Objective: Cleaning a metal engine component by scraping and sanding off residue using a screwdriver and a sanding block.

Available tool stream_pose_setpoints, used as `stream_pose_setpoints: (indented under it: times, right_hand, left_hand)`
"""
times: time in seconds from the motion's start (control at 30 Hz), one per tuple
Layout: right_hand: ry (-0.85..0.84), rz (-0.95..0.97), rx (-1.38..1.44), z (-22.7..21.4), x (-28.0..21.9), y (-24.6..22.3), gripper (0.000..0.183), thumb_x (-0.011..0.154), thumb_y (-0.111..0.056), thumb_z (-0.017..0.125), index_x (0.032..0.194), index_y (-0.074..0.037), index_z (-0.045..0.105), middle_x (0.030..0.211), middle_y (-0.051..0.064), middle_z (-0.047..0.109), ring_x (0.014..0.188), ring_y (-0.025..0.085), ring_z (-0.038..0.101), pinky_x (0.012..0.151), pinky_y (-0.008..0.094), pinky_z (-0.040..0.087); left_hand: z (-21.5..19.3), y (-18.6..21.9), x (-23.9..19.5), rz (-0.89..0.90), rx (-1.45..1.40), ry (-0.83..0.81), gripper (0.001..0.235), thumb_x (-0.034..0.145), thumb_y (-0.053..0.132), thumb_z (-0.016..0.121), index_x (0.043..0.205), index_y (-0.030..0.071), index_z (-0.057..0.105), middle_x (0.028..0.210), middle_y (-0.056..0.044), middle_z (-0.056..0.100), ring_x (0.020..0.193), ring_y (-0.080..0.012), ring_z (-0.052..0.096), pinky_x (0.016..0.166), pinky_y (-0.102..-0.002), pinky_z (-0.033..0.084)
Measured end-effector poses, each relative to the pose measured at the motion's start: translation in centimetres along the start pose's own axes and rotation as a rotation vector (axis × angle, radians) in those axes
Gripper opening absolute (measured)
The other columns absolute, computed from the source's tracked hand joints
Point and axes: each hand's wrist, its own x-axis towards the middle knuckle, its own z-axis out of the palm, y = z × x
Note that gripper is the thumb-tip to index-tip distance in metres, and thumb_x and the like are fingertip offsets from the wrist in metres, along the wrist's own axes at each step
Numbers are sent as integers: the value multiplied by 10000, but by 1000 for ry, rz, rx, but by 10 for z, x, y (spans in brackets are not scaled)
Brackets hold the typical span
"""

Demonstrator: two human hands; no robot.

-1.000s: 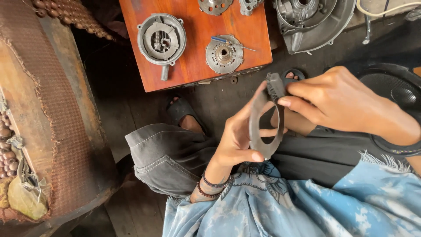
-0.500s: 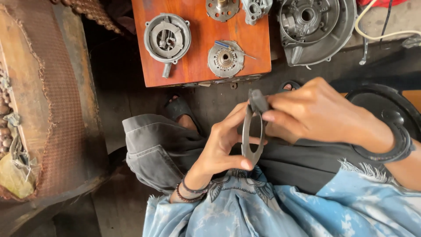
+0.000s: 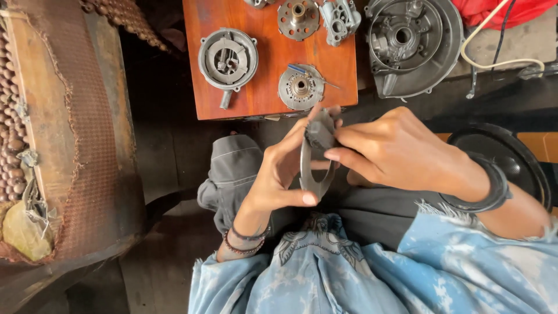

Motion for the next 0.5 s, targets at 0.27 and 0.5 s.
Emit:
stream_pose_setpoints:
  times: [0.27,0.5]
  right_hand:
    - [154,161,-55,-35,13,-6,318,1117,-314,634,863,-127,677,618,13,516,492,215,462,512,367,354]
    - [634,350,461,7,-24,-26,608,1124,-338,383,790,106,629,538,110,528,452,161,547,535,288,516]
  left_hand:
    - [4,-20,6,83,-320,52,1080,885,412,803,1636,-34,168,1633,-251,344,1577,-404,351,1090,-657,590]
    - [1,-11,9,-163,-287,120,1078,882,755,540,1655,94,182,1671,-227,378,1506,-391,485,826,-495,683]
